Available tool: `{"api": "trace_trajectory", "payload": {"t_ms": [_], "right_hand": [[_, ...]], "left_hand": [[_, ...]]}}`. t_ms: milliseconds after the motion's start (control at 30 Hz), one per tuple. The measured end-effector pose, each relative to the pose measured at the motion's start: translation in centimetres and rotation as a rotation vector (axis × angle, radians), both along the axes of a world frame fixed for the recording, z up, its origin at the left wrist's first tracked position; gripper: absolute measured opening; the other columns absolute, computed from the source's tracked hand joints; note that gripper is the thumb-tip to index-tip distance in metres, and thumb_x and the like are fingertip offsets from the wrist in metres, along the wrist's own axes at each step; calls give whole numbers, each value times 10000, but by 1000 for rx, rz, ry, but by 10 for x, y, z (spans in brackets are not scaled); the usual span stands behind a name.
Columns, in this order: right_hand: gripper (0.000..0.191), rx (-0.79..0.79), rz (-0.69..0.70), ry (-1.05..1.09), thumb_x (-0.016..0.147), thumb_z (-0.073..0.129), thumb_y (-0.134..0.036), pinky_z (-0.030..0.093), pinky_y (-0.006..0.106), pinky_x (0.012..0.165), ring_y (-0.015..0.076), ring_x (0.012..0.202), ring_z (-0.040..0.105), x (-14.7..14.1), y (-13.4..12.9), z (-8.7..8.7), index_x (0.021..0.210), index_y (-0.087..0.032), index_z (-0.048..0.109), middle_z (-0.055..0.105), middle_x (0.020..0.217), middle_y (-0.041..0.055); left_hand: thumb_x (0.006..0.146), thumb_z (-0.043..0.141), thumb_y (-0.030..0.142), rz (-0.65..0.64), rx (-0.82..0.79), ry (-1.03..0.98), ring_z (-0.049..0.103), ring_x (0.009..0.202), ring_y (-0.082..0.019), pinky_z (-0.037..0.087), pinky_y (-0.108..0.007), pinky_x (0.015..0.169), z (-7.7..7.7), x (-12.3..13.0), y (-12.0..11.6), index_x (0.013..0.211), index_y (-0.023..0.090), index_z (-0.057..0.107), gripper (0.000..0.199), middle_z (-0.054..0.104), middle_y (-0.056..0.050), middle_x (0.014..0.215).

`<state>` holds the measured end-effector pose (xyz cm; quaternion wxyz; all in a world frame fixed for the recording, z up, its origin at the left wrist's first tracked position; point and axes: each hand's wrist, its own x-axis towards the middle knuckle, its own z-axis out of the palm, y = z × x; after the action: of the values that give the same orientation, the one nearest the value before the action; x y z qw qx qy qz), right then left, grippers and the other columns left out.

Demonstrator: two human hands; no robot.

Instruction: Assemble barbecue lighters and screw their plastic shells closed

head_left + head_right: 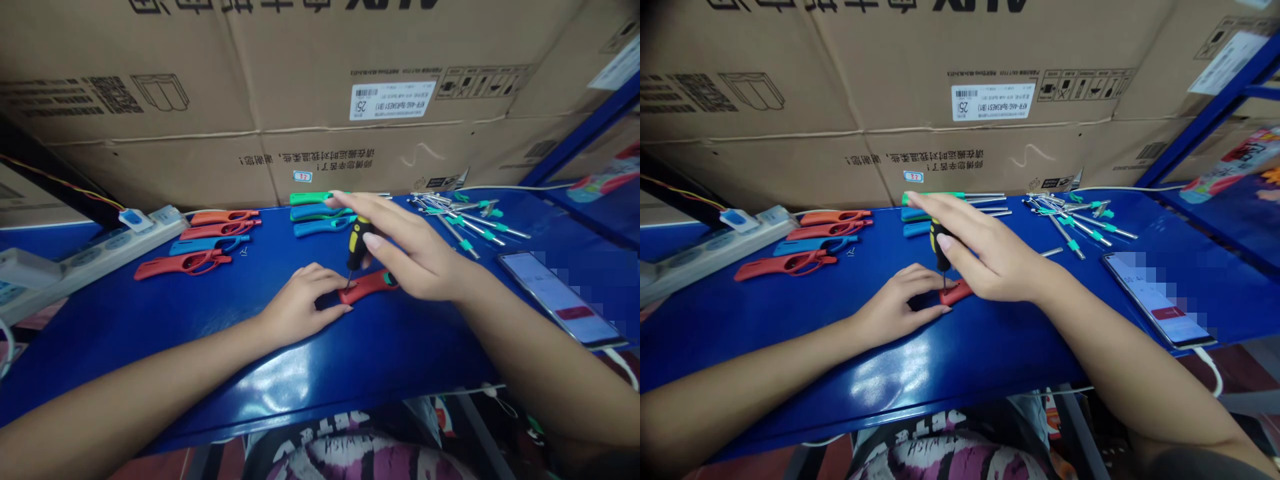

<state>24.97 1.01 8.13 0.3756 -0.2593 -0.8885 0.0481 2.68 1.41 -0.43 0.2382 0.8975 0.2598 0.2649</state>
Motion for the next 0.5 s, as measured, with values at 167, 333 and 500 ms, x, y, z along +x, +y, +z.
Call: {"api": "trace_trajectory", "payload": {"t_ms": [167,333,500], "right_hand": [[354,93,-104,41,950,630,-432,580,324,804,189,868,706,-1,0,-2,1244,-238,675,757,1010,48],[390,-17,-47,103,1056,369,-249,585,314,841,154,910,724,-3,-2,-2,1359,-188,608,740,1189,75],[279,172,-125,113,960,633,-336,568,266,741,147,775,708,-4,0,-4,1174,-179,718,766,917,44]], "left_hand": [[898,735,331,8,19,-12,645,1063,-234,478,-421,962,0,0,0,1164,205,679,300,740,-59,1135],[900,733,332,2,0,-3,636,1051,-236,486,-420,948,0,0,0,1185,206,684,316,738,-64,1151],[894,740,336,9,9,-10,637,1057,-236,484,-419,953,-2,1,1,1176,212,685,313,736,-58,1155]]}}
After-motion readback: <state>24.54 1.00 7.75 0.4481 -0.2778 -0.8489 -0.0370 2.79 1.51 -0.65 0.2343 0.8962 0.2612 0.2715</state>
